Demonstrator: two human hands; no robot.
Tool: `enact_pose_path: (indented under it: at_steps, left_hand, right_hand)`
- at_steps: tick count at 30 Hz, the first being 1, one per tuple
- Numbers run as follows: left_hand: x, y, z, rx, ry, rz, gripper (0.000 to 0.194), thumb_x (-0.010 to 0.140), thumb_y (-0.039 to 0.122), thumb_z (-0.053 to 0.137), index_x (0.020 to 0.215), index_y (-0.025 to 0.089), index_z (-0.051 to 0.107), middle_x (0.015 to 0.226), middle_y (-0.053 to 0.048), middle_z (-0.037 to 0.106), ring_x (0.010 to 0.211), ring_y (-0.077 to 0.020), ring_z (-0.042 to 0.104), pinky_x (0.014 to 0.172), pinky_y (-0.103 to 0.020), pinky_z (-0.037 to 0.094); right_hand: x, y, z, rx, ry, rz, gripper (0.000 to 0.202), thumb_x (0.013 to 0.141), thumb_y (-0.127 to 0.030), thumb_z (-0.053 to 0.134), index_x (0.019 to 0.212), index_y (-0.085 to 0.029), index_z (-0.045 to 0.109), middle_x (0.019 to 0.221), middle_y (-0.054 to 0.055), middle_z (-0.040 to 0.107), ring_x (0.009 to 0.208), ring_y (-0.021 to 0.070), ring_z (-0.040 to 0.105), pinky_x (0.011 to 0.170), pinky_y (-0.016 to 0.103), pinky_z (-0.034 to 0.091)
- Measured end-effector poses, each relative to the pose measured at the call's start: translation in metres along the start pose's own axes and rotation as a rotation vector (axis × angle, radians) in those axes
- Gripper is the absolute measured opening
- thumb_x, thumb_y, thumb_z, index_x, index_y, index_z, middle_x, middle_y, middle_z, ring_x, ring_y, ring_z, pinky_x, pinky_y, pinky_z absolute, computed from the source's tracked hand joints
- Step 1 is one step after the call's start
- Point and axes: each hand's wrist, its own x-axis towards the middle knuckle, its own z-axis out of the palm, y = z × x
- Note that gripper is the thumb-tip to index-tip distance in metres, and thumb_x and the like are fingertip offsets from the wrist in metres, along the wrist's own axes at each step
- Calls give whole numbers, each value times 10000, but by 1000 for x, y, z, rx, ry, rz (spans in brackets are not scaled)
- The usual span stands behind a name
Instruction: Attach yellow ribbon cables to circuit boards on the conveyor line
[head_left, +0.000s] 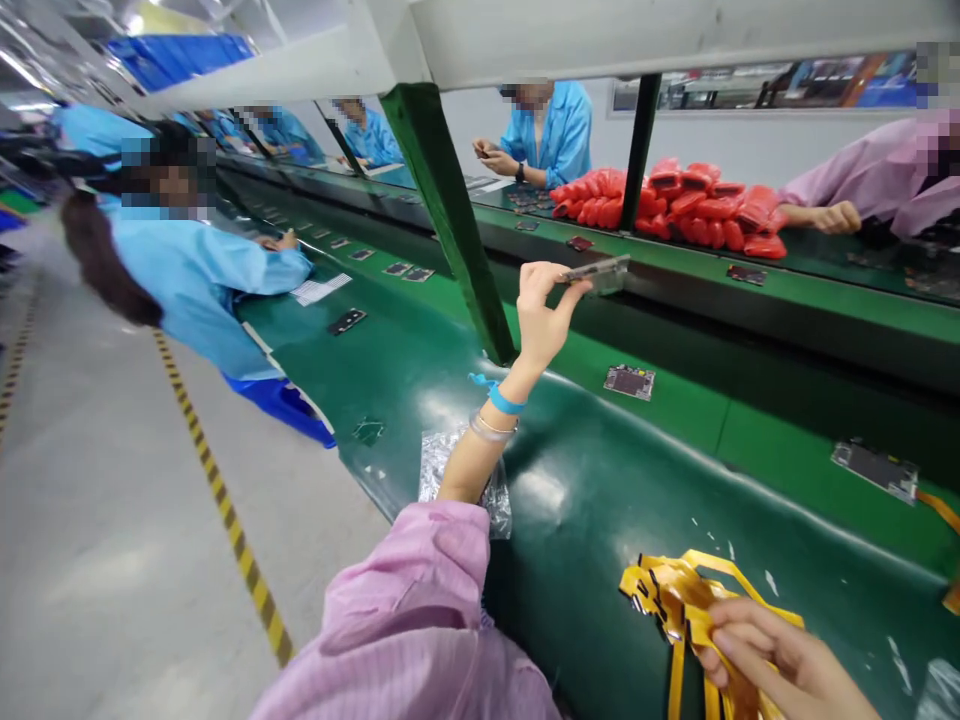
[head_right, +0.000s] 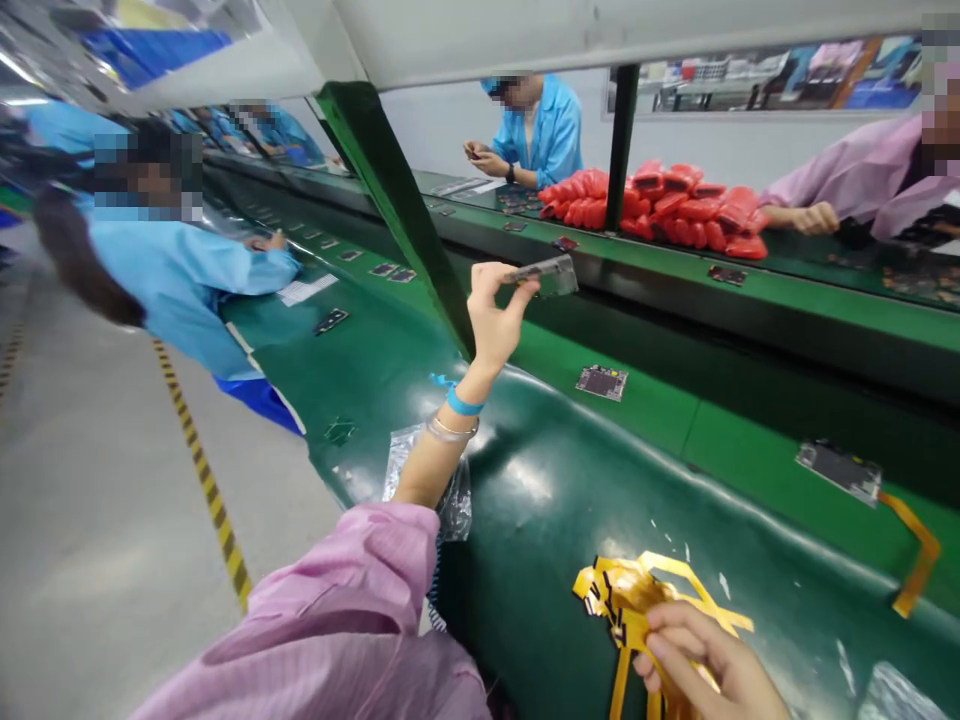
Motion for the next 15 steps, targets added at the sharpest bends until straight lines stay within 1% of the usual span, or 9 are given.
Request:
enact_pose_path:
  at_steps: [1,2,5,7,8,11,13,15]
  left_hand:
    - [-1,5,3,-60,48,-23,216,958,401,699,885,207,641,872,-17,632,939,-191,569,889,-347,461]
    - [-3,10,6,-123,73,-45,228,958,418,697,894,209,633,886,-16,617,933,-183,570,879,-337,465]
    - [-12,39,16,-335,59,-111,266,956,452,694,901,211,594,1001,-28,569,965,-167,578,854,-309,483]
    - [-18,65,21,-463,22,-185,310,958,485,682,902,210,550,1063,-34,538,981,-160,586,816,-284,490]
    - [-21,79,22,-510,1,-234,334,961,502,672,895,209,525,1047,-30,529,961,-151,586,799,-274,488]
    - [-27,117,26,-625,-79,-387,400,957,529,665,846,209,451,851,12,462,780,-106,525,721,-238,454]
    - [-31,134,28,-719,-155,-466,428,941,527,686,815,209,427,774,31,406,685,-87,450,649,-216,411]
    - [-34,144,28,-818,-252,-533,436,924,525,707,808,209,430,759,36,413,658,-83,420,611,-208,384]
  right_hand:
    - [-2,-2,0,-22,15,-10,432,864,-629,724,1029,-230,734,822,74,796,845,258,756,857,340,572]
    - [-3,-4,0,-42,34,-22,416,880,-618,712,1021,-227,725,807,70,792,849,256,755,866,341,563]
    - [-3,-16,4,-89,117,-83,394,927,-606,649,953,-217,700,802,65,783,818,245,743,849,344,548]
    - [0,-23,7,-176,149,-132,396,969,-592,579,933,-217,704,819,63,777,823,245,734,844,348,541]
    - [3,-25,9,-234,165,-151,392,984,-577,554,929,-222,710,844,62,776,840,248,728,845,351,536]
    - [10,-23,13,-355,223,-182,356,1004,-528,524,928,-242,723,975,66,772,959,270,702,897,372,509]
    - [16,-18,15,-351,247,-183,347,1011,-516,509,948,-244,716,1041,71,763,1022,277,687,924,378,501]
    - [21,-12,16,-336,253,-178,369,1026,-514,471,965,-236,707,1035,71,757,1010,263,695,898,361,517]
